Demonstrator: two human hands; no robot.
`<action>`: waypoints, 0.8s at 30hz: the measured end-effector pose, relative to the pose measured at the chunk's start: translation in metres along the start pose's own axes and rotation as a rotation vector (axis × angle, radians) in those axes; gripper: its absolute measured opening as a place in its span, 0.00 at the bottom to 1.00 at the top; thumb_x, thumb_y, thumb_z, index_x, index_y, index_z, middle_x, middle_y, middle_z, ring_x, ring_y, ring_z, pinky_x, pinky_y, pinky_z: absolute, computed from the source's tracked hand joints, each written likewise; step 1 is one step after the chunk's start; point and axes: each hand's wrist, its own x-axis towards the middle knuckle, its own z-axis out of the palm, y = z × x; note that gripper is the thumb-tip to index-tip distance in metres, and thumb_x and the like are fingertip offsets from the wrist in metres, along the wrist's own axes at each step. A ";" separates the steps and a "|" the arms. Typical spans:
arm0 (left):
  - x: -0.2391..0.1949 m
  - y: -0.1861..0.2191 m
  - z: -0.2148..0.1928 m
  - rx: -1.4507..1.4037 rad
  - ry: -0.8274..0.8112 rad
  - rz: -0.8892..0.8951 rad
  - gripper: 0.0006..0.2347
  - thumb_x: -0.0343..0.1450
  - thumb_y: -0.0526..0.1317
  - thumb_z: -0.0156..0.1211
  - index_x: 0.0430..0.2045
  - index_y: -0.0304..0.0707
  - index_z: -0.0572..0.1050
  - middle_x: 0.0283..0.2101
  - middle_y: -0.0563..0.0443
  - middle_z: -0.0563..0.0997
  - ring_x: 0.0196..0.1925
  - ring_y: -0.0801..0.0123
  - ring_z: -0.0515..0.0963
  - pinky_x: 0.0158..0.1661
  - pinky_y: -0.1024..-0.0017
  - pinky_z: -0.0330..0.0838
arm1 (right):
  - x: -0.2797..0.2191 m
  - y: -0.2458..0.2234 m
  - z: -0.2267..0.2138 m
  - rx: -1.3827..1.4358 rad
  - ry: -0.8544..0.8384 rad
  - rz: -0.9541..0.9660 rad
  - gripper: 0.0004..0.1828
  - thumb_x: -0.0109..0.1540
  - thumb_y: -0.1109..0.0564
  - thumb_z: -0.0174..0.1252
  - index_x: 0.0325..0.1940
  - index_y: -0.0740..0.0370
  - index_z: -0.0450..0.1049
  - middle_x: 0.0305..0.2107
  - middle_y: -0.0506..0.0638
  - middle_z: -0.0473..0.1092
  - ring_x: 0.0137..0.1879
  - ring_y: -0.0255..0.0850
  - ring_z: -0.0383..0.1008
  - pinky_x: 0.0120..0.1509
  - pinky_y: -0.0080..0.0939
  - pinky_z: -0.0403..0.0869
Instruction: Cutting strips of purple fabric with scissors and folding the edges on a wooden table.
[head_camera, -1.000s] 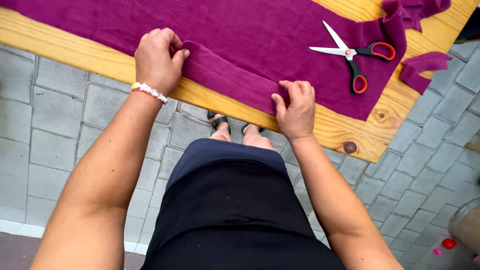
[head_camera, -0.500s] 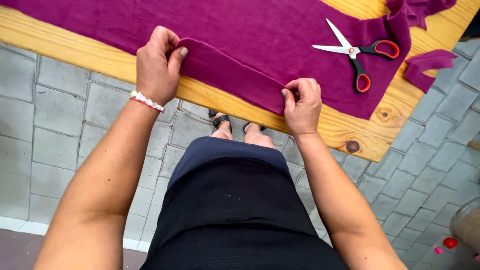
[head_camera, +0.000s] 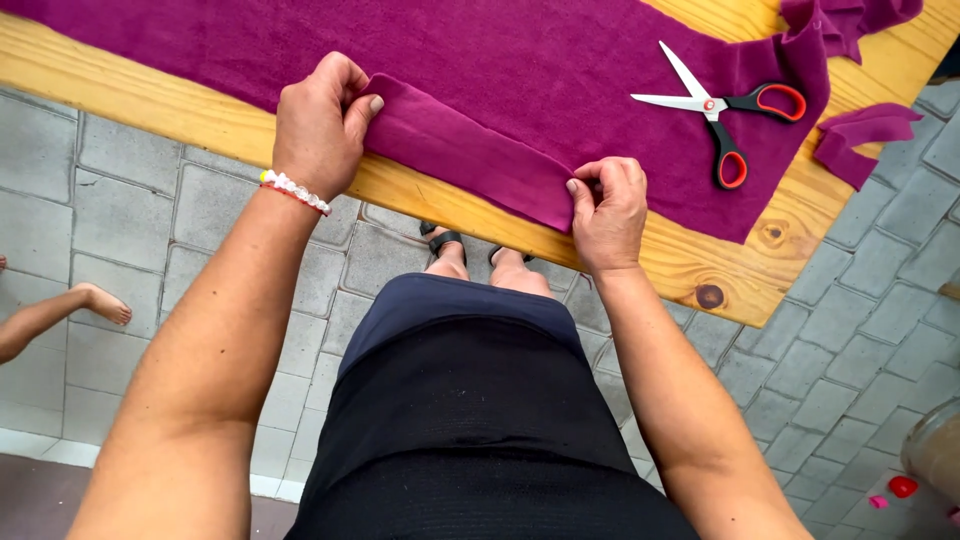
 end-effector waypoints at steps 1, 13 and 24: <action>0.000 -0.001 -0.001 0.033 -0.014 -0.007 0.10 0.84 0.34 0.78 0.42 0.42 0.78 0.27 0.54 0.79 0.28 0.59 0.75 0.37 0.55 0.71 | 0.000 0.000 0.000 0.001 -0.004 -0.001 0.10 0.67 0.65 0.76 0.47 0.55 0.82 0.47 0.51 0.74 0.53 0.50 0.74 0.60 0.52 0.76; 0.012 -0.014 0.001 0.283 -0.129 -0.043 0.12 0.85 0.48 0.78 0.48 0.47 0.79 0.35 0.43 0.90 0.38 0.30 0.87 0.39 0.35 0.76 | 0.002 0.003 0.001 -0.018 -0.019 -0.029 0.09 0.69 0.64 0.76 0.50 0.56 0.83 0.48 0.53 0.74 0.54 0.52 0.74 0.61 0.53 0.76; 0.006 -0.028 0.010 0.360 -0.055 0.051 0.14 0.86 0.50 0.77 0.47 0.47 0.76 0.36 0.49 0.89 0.34 0.37 0.87 0.33 0.39 0.75 | 0.007 -0.033 -0.007 -0.044 0.010 -0.277 0.09 0.82 0.55 0.64 0.60 0.62 0.85 0.54 0.60 0.75 0.57 0.59 0.73 0.66 0.60 0.74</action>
